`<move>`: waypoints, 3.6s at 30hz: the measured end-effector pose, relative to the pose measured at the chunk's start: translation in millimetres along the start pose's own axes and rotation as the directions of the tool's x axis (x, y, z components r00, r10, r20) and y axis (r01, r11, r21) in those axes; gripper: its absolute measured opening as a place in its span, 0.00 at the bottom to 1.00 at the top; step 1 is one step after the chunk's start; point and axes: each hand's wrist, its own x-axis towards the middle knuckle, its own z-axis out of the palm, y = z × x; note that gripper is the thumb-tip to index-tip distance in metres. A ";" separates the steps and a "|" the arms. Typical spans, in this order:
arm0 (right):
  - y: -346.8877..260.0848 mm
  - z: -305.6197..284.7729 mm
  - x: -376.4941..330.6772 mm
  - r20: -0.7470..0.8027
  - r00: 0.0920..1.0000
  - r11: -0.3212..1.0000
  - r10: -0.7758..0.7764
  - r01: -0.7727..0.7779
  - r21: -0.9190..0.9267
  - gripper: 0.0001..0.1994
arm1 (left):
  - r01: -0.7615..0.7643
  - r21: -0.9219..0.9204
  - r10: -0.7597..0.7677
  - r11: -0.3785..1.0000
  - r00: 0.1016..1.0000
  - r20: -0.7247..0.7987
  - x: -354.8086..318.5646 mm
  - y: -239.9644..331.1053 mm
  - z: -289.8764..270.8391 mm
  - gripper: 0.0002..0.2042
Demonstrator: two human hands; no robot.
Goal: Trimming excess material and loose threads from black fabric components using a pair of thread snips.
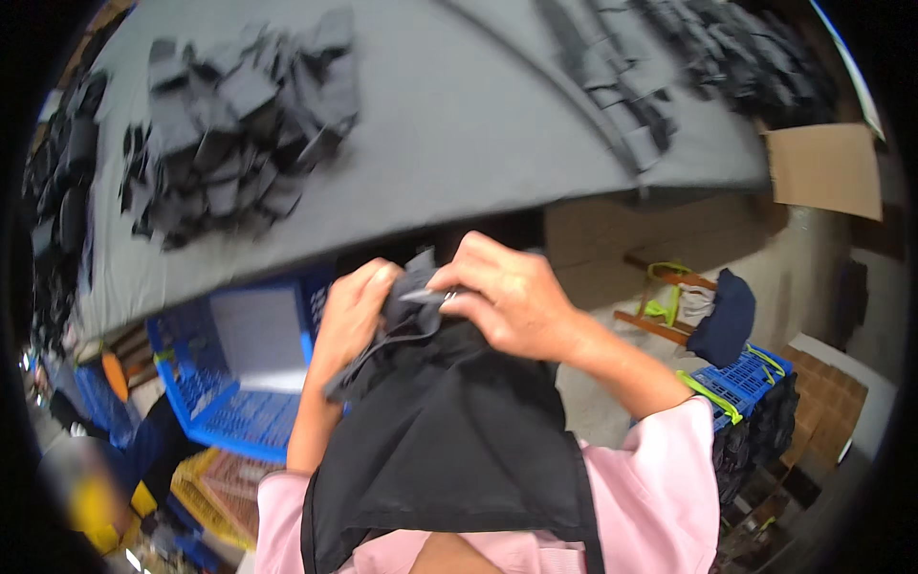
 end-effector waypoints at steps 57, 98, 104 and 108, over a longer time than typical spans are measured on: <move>-7.2 31.9 -19.6 -0.373 0.927 0.959 0.035 -0.136 -0.248 0.10 | -0.219 -0.523 0.064 0.824 0.952 -0.298 1.3 -0.9 50.6 0.23; -7.6 64.1 -39.9 -0.391 0.902 0.972 -0.185 0.108 -0.210 0.13 | 0.024 -0.933 -0.016 0.358 1.000 0.019 7.4 -8.4 13.9 0.14; -6.4 53.7 -32.1 -0.421 0.893 0.980 -0.159 0.091 -0.177 0.12 | 0.037 -0.938 0.074 0.344 0.995 0.067 4.8 -12.9 9.4 0.12; -3.4 50.1 -18.7 -0.365 0.929 0.996 0.064 -0.085 -0.042 0.11 | 0.042 -0.941 0.043 0.337 0.997 0.060 2.2 -13.7 10.7 0.10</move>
